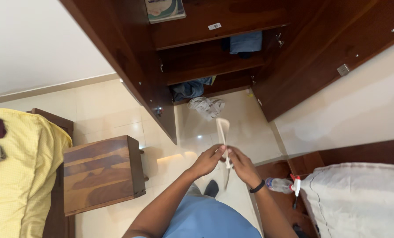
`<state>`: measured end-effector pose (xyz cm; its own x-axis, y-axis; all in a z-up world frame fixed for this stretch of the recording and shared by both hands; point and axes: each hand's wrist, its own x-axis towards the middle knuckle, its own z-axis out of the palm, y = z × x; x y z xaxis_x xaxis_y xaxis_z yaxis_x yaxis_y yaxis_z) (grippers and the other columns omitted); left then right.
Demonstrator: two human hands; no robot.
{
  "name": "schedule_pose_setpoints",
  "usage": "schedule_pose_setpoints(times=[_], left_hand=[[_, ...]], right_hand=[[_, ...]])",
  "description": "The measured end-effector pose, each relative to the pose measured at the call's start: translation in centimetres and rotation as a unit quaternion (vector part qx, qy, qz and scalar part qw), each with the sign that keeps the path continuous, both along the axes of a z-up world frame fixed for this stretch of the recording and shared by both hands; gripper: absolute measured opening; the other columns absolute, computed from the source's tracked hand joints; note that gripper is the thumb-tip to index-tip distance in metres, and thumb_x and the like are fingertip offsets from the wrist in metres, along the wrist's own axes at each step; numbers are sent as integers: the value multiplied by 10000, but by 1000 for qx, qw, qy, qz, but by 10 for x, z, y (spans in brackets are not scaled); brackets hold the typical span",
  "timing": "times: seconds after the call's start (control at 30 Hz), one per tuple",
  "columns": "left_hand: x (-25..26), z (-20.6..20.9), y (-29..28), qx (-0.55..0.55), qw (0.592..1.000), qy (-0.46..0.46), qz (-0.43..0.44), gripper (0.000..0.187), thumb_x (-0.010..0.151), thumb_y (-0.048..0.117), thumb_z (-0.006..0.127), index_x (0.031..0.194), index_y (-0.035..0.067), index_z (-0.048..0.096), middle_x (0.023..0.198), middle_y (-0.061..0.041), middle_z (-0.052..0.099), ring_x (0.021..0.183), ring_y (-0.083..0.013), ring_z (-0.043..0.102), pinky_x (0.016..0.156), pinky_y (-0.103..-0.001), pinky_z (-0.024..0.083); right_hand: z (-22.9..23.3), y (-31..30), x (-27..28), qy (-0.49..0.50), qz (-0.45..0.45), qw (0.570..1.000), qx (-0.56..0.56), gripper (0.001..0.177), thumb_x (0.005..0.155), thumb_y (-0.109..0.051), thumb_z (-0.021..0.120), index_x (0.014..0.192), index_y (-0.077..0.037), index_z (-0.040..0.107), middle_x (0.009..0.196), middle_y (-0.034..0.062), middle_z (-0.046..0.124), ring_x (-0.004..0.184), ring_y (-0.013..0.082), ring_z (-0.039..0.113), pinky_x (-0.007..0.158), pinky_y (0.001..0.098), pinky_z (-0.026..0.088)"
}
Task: The person folds a pair of trousers on a bed and then places several books into a wooden wardrobe. The person handles the trousers by hand, folding them neatly, and then picks up books one by one to store them on a shelf.
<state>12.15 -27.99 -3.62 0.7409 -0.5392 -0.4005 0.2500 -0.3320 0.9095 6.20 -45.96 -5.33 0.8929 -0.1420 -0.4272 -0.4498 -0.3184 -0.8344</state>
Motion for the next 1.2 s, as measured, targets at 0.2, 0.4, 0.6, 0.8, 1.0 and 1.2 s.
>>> schedule_pose_setpoints(times=[0.2,0.4,0.6,0.8,1.0,1.2], left_hand=[[58,-25,-31,42,997,16,-62,854,974,716,311,1353,9,603,1163,-232,745,1037,-283,741,1005,-392,512],[143,50,-41,-174,950,-259,33,768,1078,610,321,1480,-22,489,1510,-241,513,1465,-341,435,1228,-446,297],[223,72,-51,-322,920,-222,17,764,1107,643,295,1518,8,396,1587,-214,500,1547,-332,394,1307,-464,199],[317,66,-72,-369,911,-184,23,854,1041,711,294,1538,20,362,1680,-196,277,1504,-341,402,1251,-482,288],[380,86,-81,-384,890,-242,37,855,1060,722,280,1540,19,361,1692,-186,295,1550,-333,369,1303,-478,241],[451,76,-100,-330,907,-256,43,888,1046,756,249,1535,18,323,1564,-171,534,1600,-296,287,1337,-480,98]], right_hand=[[-13,-31,60,30,37,999,15,644,1016,-536,387,1365,-48,623,1045,46,737,802,203,624,711,328,530],[43,-81,144,-304,35,942,136,644,1133,-472,333,1379,74,571,1325,136,658,1254,241,603,1121,369,447],[74,-97,223,-272,-3,924,268,615,1063,-461,312,1506,-36,355,1534,111,458,1440,226,397,1197,415,284],[115,-90,313,-377,73,900,206,600,1126,-515,290,1430,-6,385,1514,210,555,1508,283,398,1276,441,236],[120,-98,371,-384,67,890,236,621,1107,-453,352,1517,13,335,1567,199,450,1482,303,433,1252,471,264],[67,-140,457,-198,-90,846,488,639,1059,-420,291,1587,-60,286,1541,151,435,1360,337,435,1122,543,295]])
